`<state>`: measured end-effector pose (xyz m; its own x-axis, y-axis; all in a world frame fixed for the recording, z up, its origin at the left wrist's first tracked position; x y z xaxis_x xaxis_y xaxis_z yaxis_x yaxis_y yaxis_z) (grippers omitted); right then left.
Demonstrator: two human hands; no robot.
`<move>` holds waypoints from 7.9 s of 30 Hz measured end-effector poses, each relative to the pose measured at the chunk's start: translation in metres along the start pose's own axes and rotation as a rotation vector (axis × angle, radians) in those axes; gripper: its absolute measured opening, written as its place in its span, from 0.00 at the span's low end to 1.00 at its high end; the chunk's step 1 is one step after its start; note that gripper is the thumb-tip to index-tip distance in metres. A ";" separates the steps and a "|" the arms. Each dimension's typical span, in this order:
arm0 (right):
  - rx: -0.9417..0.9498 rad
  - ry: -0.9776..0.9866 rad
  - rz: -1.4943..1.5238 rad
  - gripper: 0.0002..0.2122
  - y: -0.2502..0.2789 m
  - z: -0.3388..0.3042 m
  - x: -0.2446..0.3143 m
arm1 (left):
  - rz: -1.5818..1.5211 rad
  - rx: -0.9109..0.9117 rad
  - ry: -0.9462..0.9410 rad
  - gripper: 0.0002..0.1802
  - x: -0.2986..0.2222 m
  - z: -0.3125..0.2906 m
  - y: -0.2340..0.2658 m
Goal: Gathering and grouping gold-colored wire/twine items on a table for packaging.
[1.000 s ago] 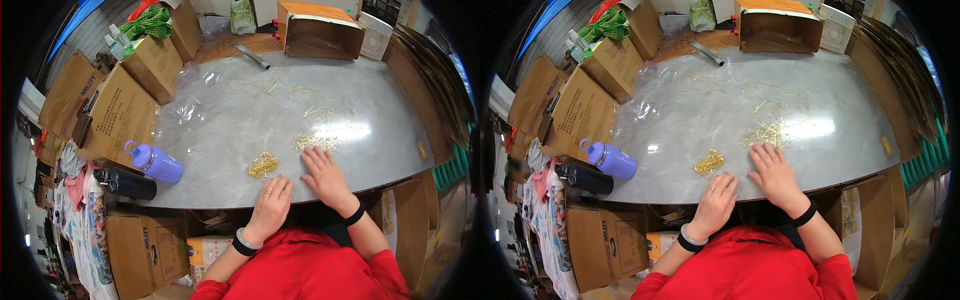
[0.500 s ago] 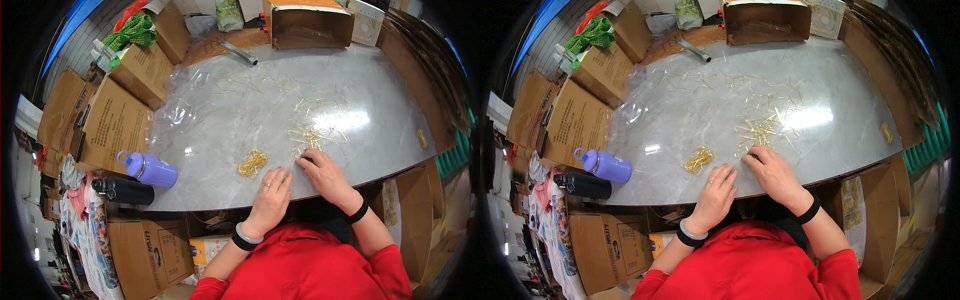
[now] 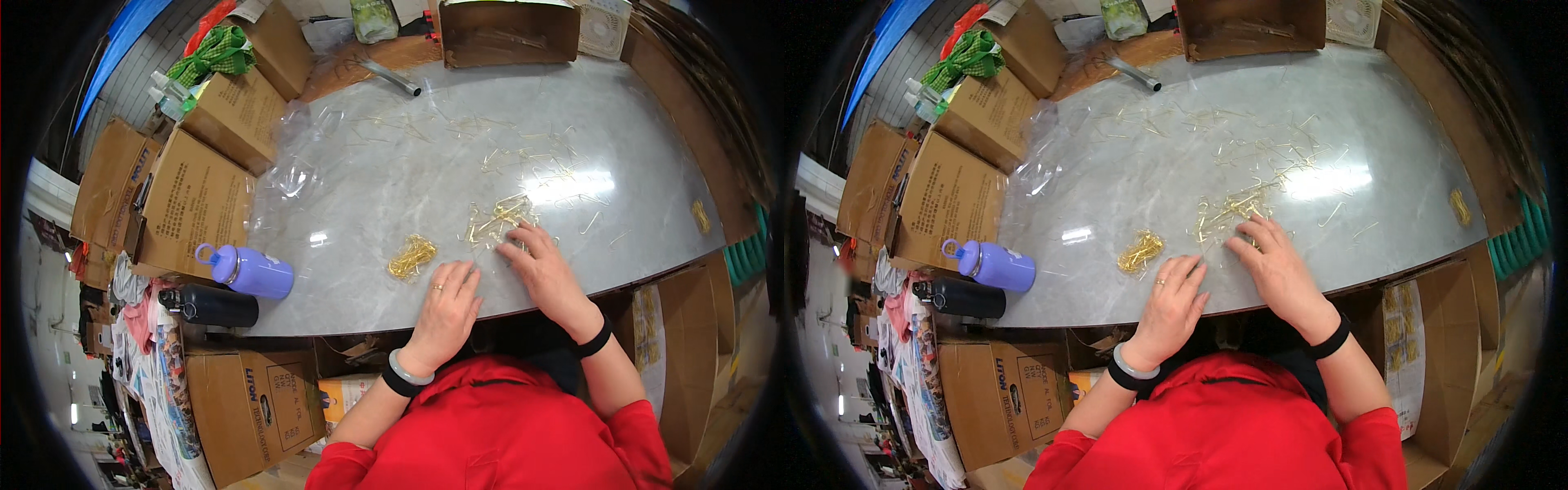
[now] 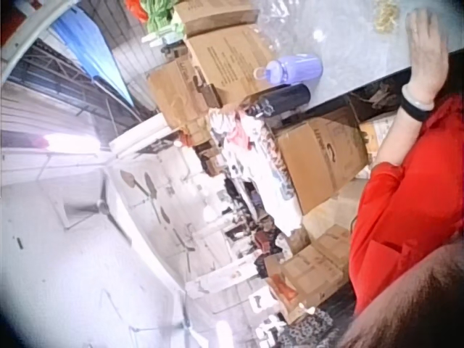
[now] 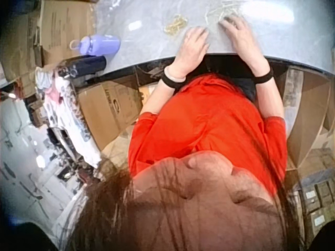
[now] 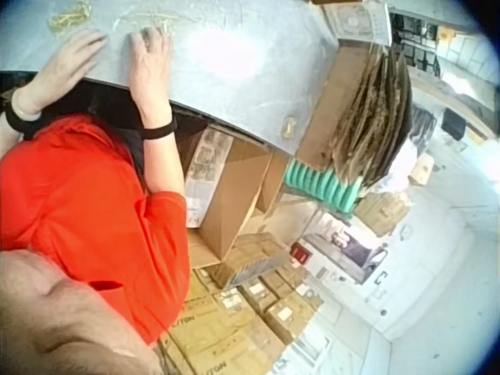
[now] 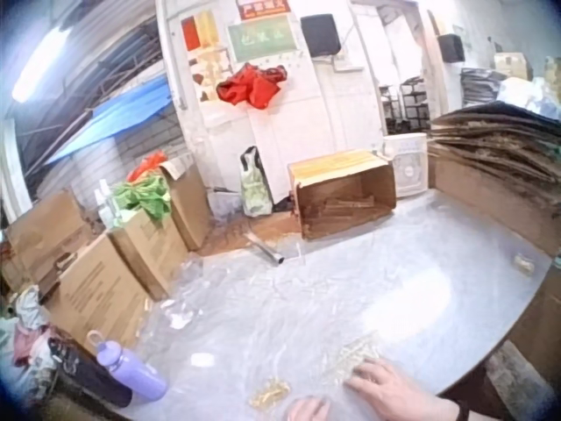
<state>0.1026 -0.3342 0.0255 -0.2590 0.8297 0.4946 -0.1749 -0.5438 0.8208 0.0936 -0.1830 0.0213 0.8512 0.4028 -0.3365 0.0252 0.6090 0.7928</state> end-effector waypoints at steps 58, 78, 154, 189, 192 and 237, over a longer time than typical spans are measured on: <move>0.309 -0.103 -0.017 0.13 0.005 0.073 -0.035 | -0.018 -0.018 0.062 0.30 0.012 0.008 -0.015; 0.256 -0.397 0.024 0.12 0.003 0.073 -0.035 | 0.059 0.020 0.069 0.35 0.007 0.011 -0.011; 0.107 -0.254 0.425 0.38 0.016 -0.030 -0.012 | -0.194 0.207 -0.031 0.33 -0.002 0.022 -0.029; 0.118 -0.027 0.299 0.35 0.002 -0.010 0.012 | -0.104 0.043 -0.008 0.39 0.005 0.010 -0.030; 0.110 -0.020 0.225 0.33 -0.004 -0.013 0.009 | -0.127 0.026 0.013 0.41 0.005 0.010 -0.026; -0.035 -0.164 0.052 0.25 -0.021 -0.024 0.032 | -0.187 0.114 0.242 0.30 0.016 0.017 -0.008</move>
<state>0.0753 -0.2992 0.0170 -0.1105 0.8084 0.5782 -0.1995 -0.5880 0.7839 0.1156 -0.1929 0.0183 0.6776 0.4499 -0.5818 0.2398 0.6127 0.7531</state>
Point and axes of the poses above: each hand's wrist, its own z-axis towards the middle knuckle, its own y-axis out of the back of the hand, x = y × z, the point moved 8 cm from there along z, towards the middle knuckle, and after that the axes turned 15 degrees about -y, right-handed, at the moved point
